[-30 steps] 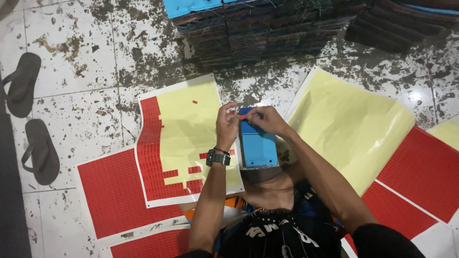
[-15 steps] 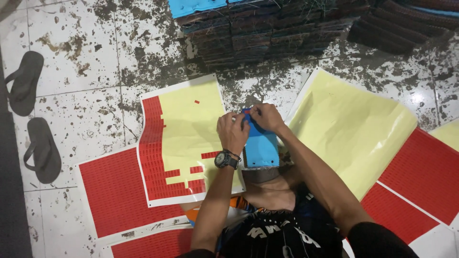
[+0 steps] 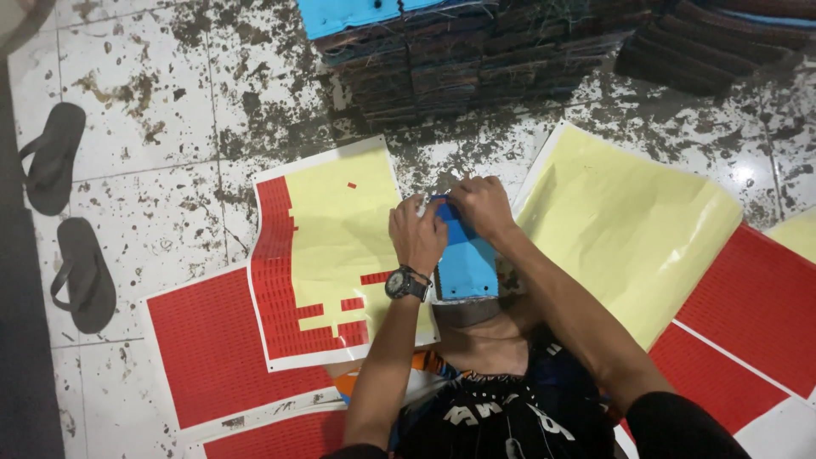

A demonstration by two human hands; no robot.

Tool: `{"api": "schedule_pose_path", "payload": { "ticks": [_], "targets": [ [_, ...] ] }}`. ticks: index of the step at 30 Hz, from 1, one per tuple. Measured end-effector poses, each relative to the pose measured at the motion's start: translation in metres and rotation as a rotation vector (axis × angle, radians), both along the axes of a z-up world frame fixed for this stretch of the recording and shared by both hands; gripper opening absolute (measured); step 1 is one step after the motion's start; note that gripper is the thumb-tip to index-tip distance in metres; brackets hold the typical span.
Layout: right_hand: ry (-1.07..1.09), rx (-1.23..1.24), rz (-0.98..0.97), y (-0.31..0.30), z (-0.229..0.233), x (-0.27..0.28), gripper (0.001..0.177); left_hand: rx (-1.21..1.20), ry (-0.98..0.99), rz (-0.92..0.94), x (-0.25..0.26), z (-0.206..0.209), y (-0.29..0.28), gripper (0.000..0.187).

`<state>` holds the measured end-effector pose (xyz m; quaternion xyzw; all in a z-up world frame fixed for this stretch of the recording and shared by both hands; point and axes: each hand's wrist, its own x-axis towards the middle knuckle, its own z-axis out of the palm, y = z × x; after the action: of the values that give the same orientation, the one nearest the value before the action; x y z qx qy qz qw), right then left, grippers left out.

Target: Peeling small red stickers from a sheet and applying them to blue rectangular blocks.

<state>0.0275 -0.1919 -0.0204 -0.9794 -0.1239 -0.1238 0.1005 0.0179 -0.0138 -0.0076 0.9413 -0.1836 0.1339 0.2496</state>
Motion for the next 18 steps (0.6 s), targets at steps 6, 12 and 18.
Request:
{"api": "schedule_pose_path", "payload": {
  "ticks": [6, 12, 18],
  "targets": [
    [-0.296, -0.074, 0.13, 0.005, 0.016, -0.011, 0.004, -0.625, 0.242, 0.097, 0.006, 0.026, 0.001, 0.034],
    [-0.321, -0.009, 0.251, -0.005, 0.02, -0.026, 0.009, -0.953, 0.473, 0.152, 0.013, 0.04, 0.011, 0.032],
    [0.011, 0.299, 0.351, -0.007, 0.021, -0.028, 0.006, -1.109, 0.569, 0.121, 0.013, 0.047, 0.007, 0.033]
  ]
}}
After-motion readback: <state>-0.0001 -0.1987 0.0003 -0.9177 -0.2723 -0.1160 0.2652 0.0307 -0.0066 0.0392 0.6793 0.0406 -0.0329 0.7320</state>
